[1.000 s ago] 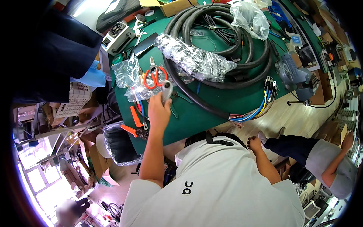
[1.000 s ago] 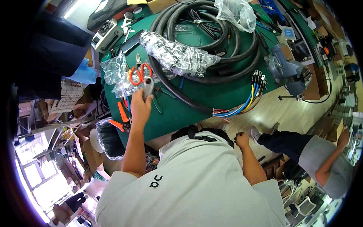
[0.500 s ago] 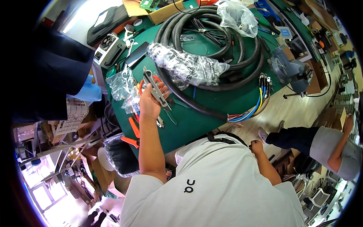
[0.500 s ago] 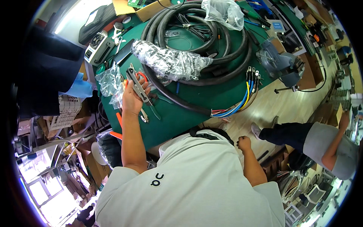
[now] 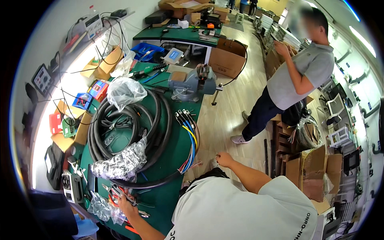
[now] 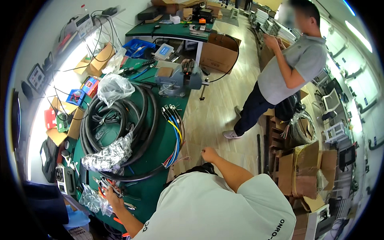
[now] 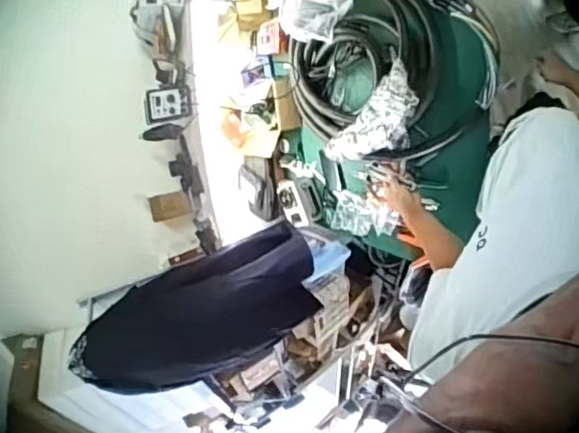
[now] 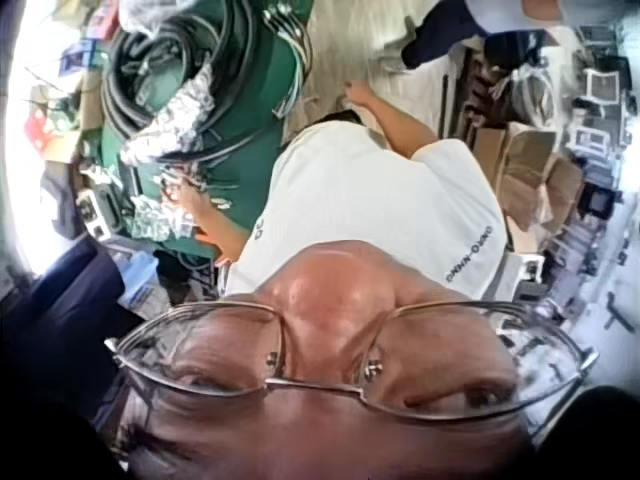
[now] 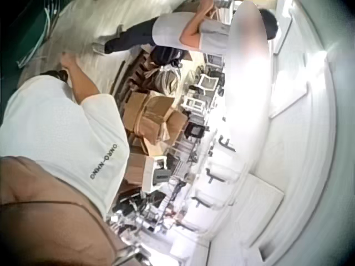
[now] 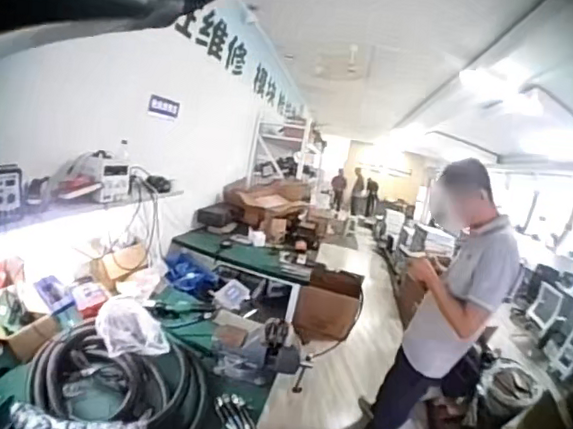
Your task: The person prepares electrical cables by handling wires with connectors, using shears to cut wire, and using a wire stripper to remove insulation from wire ends.
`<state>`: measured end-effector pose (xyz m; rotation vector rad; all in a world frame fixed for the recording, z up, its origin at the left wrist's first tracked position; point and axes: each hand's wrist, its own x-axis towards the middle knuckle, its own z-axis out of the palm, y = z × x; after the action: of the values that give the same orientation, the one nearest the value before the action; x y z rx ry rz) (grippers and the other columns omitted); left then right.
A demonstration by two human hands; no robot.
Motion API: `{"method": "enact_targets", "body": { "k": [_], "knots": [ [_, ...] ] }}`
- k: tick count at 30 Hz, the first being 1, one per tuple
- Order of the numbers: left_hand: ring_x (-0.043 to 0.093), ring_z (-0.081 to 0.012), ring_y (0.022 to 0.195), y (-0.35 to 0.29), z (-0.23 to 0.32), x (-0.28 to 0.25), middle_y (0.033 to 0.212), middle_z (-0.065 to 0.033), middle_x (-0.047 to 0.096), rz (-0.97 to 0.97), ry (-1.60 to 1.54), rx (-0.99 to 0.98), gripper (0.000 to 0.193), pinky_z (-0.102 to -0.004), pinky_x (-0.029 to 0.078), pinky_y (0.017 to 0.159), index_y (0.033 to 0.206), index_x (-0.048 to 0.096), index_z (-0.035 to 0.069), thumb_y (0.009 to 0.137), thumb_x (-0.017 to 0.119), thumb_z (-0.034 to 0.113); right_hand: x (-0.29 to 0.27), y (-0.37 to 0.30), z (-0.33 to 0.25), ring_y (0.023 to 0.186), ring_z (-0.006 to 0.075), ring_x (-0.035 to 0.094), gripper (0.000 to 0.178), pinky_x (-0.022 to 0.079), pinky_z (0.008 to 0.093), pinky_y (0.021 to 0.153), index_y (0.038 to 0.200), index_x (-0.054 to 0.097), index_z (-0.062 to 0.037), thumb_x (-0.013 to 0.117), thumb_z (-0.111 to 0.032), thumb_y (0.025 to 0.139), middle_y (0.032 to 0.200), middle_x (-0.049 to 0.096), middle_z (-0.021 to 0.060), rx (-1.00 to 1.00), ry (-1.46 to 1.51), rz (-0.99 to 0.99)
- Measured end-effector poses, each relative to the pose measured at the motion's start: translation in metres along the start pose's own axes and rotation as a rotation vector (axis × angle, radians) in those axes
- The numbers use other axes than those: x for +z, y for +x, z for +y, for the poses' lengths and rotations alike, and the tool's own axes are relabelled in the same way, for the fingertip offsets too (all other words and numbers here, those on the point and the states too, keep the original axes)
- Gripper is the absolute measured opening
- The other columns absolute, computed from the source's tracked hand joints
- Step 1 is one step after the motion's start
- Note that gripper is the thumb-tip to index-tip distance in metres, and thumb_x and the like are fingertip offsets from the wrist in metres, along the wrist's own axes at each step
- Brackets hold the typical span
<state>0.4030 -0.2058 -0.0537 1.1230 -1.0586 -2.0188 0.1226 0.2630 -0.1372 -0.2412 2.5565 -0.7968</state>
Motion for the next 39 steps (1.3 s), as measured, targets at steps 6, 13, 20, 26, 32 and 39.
{"method": "enact_targets", "body": {
  "k": [6, 13, 20, 26, 32, 39],
  "knots": [
    [0.055, -0.0134, 0.072, 0.020, -0.009, -0.005, 0.096, -0.0080, 0.060, 0.026, 0.057, -0.003, 0.020, -0.0251, 0.049, 0.059, 0.115, 0.046, 0.005, 0.101, 0.043, 0.017, 0.018, -0.020, 0.033, 0.058, 0.0273, 0.067, 0.028, 0.053, 0.0387, 0.059, 0.082, 0.068, 0.0027, 0.052, -0.021, 0.083, 0.071, 0.067, 0.0186, -0.009, 0.058, 0.123],
    [0.059, -0.0203, 0.086, 0.021, -0.018, -0.017, 0.106, -0.0118, 0.057, 0.139, 0.387, -0.002, 0.035, -0.0302, 0.052, 0.069, 0.129, 0.044, 0.003, 0.098, 0.046, 0.019, 0.028, -0.057, 0.104, 0.055, 0.0249, 0.066, 0.028, 0.053, 0.0373, 0.054, 0.076, 0.067, 0.0032, 0.050, -0.018, 0.082, 0.068, 0.067, 0.0166, 0.302, 0.016, -0.003],
    [0.056, -0.0443, 0.108, 0.030, -0.035, -0.031, 0.120, -0.0303, 0.057, 0.354, 1.300, 0.459, 0.044, -0.0474, 0.044, 0.092, 0.123, 0.051, -0.012, 0.085, 0.055, 0.010, 0.019, -0.065, 0.100, 0.054, 0.0254, 0.066, 0.030, 0.053, 0.0379, 0.057, 0.071, 0.069, 0.0003, 0.049, -0.020, 0.081, 0.062, 0.066, 0.0144, 0.350, -0.041, -0.088],
    [0.059, -0.0421, 0.099, 0.008, -0.015, 0.000, 0.105, -0.0263, 0.063, 0.446, 1.308, 0.551, 0.037, -0.0464, 0.045, 0.088, 0.110, 0.060, -0.009, 0.079, 0.059, 0.011, 0.031, -0.049, 0.091, 0.053, 0.0265, 0.066, 0.029, 0.053, 0.0377, 0.055, 0.073, 0.068, 0.0025, 0.051, -0.019, 0.080, 0.065, 0.067, 0.0176, 0.219, 0.024, 0.052],
    [0.048, -0.0362, 0.118, -0.017, 0.002, 0.022, 0.138, -0.0260, 0.040, 0.319, 1.154, 0.765, 0.046, -0.0412, 0.042, 0.097, 0.120, 0.060, -0.003, 0.078, 0.065, 0.014, 0.028, -0.022, 0.083, 0.057, 0.0215, 0.063, 0.025, 0.050, 0.0348, 0.050, 0.094, 0.066, 0.0010, 0.052, -0.019, 0.087, 0.074, 0.067, 0.0145, 0.239, 0.308, -0.116],
    [0.061, -0.0268, 0.095, -0.048, -0.010, 0.035, 0.112, -0.0205, 0.057, 0.261, 1.014, 0.382, 0.038, -0.0369, 0.048, 0.083, 0.119, 0.054, -0.007, 0.088, 0.059, 0.013, 0.009, -0.032, 0.026, 0.066, 0.0215, 0.063, 0.029, 0.051, 0.0324, 0.055, 0.104, 0.060, 0.0022, 0.050, -0.022, 0.093, 0.086, 0.066, 0.0151, 0.411, 0.705, -0.076]
  ]
}}
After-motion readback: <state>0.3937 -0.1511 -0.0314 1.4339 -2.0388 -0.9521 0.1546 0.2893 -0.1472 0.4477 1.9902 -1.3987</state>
